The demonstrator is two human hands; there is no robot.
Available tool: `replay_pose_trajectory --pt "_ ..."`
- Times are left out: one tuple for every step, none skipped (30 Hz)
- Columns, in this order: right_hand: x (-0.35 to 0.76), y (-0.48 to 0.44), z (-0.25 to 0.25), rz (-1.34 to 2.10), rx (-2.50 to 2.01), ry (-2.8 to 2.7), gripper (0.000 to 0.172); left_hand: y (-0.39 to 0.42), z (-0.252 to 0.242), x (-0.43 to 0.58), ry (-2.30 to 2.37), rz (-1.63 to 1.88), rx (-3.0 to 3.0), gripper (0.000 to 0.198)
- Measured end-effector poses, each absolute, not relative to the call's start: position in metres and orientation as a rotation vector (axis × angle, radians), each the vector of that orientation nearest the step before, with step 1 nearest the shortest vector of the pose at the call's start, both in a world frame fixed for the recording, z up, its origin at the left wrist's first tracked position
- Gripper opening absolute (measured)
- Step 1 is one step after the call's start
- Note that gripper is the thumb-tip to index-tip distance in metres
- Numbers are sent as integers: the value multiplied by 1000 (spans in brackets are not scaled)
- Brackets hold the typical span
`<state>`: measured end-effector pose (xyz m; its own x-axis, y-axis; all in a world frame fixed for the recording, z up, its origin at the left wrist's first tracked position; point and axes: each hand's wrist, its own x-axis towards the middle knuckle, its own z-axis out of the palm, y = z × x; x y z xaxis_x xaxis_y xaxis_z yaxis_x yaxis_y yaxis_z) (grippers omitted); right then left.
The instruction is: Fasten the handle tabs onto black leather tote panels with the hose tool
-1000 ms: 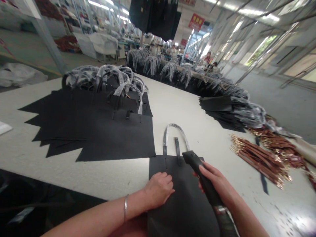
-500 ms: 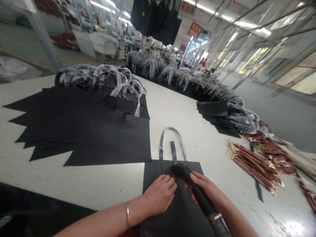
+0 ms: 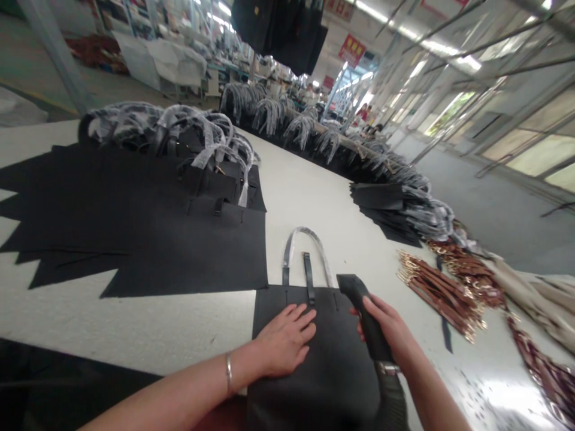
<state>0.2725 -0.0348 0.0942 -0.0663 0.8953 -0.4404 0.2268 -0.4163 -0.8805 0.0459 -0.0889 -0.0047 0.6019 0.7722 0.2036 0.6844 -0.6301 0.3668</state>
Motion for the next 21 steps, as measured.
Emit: replay_pose_trajectory --pt "280 -40 95 1559 -1685 -1195 37 -86 -3 47 1187 491 2596 36" --pt "287 -46 95 1611 -1722 -1177 37 -83 -2 48 1190 479 2607 35" --pt "293 -53 93 1670 -1752 -1159 38 -80 0 50 1204 469 2613 34" --pt "297 -60 91 1720 -1771 -1147 39 -77 2 52 1223 465 2614 35" --pt "300 -67 89 1756 -1777 -1137 39 -74 3 55 1239 469 2615 37" --pt "301 -72 87 1777 -1779 -1127 39 -72 5 57 1244 476 2618 40" --pt "301 -76 85 1787 -1781 -1117 39 -70 5 60 1237 484 2627 42" --pt "301 -78 83 1790 -1781 -1108 38 -68 5 62 1224 490 2641 45" --pt "299 -78 82 1788 -1780 -1097 37 -67 5 64 1209 493 2656 46" --pt "297 -76 81 1786 -1778 -1084 36 -66 3 65 1196 494 2670 45" --pt "295 -73 80 1787 -1769 -1077 35 -65 2 66 1187 492 2679 44" --pt "294 -69 79 1778 -1752 -1076 34 -64 0 67 1182 489 2681 44" --pt "292 -64 78 1756 -1727 -1078 33 -63 -2 67 1176 486 2678 43" --pt "291 -59 76 1723 -1701 -1079 33 -63 -4 67 1168 484 2673 43" --pt "290 -54 74 1684 -1674 -1082 33 -63 -5 67 1160 483 2671 44" --pt "291 -50 72 1643 -1653 -1081 34 -62 -7 66 1149 483 2672 46" --pt "292 -47 70 1604 -1642 -1077 35 -62 -8 66 1133 484 2676 48" --pt "294 -45 69 1574 -1642 -1068 37 -61 -10 65 1114 482 2679 50" --pt "297 -44 68 1559 -1645 -1060 39 -61 -10 64 1093 477 2679 52" --pt "300 -44 68 1550 -1648 -1052 41 -60 -11 64 1072 468 2675 54" --pt "304 -44 68 1547 -1651 -1044 43 -59 -11 63 1049 455 2668 55"
